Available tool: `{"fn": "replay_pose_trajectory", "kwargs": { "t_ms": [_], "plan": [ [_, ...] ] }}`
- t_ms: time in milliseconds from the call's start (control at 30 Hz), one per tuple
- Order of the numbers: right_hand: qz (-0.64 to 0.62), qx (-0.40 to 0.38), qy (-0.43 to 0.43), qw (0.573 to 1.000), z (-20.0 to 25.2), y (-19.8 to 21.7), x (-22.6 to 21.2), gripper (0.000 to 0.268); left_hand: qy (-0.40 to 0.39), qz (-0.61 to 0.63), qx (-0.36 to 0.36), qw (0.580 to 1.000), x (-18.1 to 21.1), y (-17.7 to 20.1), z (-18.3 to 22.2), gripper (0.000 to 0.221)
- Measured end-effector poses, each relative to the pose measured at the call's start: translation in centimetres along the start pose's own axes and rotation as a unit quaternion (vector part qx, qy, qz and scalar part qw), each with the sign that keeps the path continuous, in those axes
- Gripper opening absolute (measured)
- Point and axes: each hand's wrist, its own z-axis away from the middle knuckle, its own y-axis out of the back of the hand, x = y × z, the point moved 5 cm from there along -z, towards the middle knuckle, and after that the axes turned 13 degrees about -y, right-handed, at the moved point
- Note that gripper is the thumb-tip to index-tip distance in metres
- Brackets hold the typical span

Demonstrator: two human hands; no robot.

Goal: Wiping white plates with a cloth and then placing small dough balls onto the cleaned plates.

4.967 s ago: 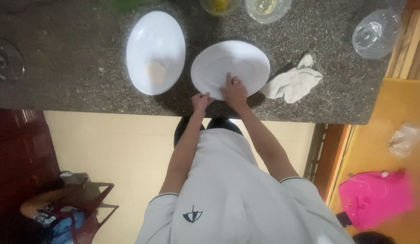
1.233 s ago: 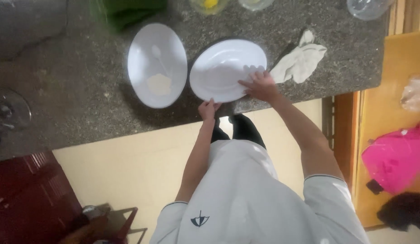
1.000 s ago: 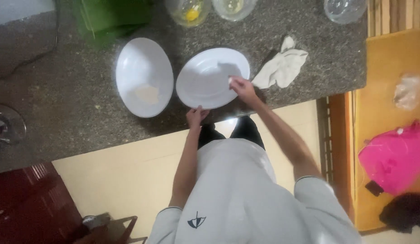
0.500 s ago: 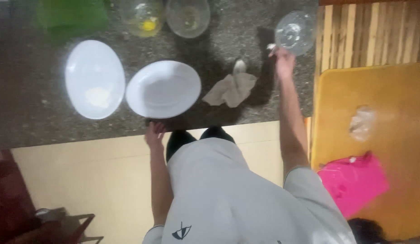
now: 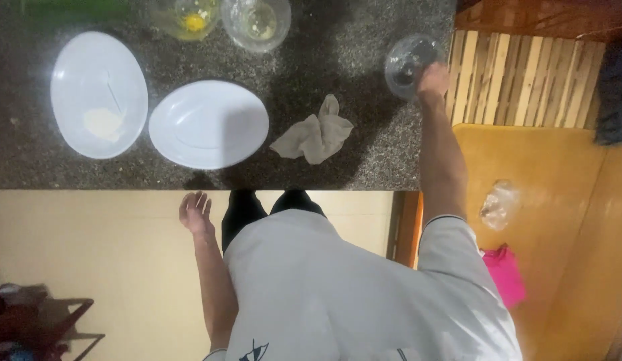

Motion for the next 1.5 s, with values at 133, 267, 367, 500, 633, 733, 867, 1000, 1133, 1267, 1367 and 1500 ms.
{"fn": "replay_pose_trajectory", "kwargs": {
  "t_ms": [133, 267, 367, 500, 633, 733, 867, 1000, 1133, 1267, 1367, 1500],
  "plan": [
    [-0.126, -0.017, 0.1, 0.987, 2.7, 3.6, -0.8, 0.026, 0.001, 0.027, 0.009, 1.0, -1.2, 0.5, -0.2, 0.03],
    [-0.052, 0.068, 0.135, 0.987, 3.2, 4.5, -1.3, 0.022, 0.012, 0.031, 0.025, 0.999, -1.1, 0.8, 0.5, 0.038],
    [-0.053, 0.041, 0.094, 0.993, 4.0, 5.1, -1.7, 0.047, 0.021, 0.028, 0.033, 0.999, -1.1, 1.1, 0.7, 0.04],
    [0.003, 0.555, 0.275, 0.785, 4.9, 4.7, -3.1, 0.048, -0.003, 0.044, 0.02, 0.999, -1.6, 2.2, 0.5, 0.041],
    [0.057, -0.023, 0.144, 0.988, 3.4, 4.7, -4.2, 0.043, 0.011, 0.056, 0.038, 0.998, -0.1, 2.8, 1.5, 0.047],
    [0.062, 0.007, 0.113, 0.992, 3.6, 6.4, -4.5, 0.034, 0.002, 0.08, 0.032, 0.996, -2.2, 3.8, 0.0, 0.038],
    [0.062, 0.078, 0.101, 0.99, 3.1, 6.1, -3.9, 0.017, -0.035, 0.093, 0.032, 0.995, -5.0, 5.6, -2.0, 0.03],
    [0.114, 0.112, 0.097, 0.982, 1.9, 4.5, -3.3, 0.013, -0.103, 0.073, 0.068, 0.99, -4.7, 5.2, -3.6, 0.016],
    [0.044, 0.138, 0.205, 0.968, -4.0, -0.3, -2.7, 0.029, -0.231, 0.05, 0.019, 0.971, 3.4, 1.9, -1.2, 0.007],
    [-0.283, 0.342, 0.189, 0.876, 4.9, 4.9, -0.1, 0.028, -0.313, 0.032, -0.096, 0.944, 9.1, -4.0, 0.0, 0.009],
    [-0.385, 0.441, 0.117, 0.802, 20.5, 15.4, -0.5, 0.025, -0.362, 0.039, -0.132, 0.922, 12.4, -7.9, 2.2, 0.012],
    [-0.503, 0.354, 0.101, 0.782, 26.5, 8.1, -4.0, 0.038, -0.386, 0.04, -0.189, 0.902, 12.9, -12.4, 3.8, 0.013]
  ]
}}
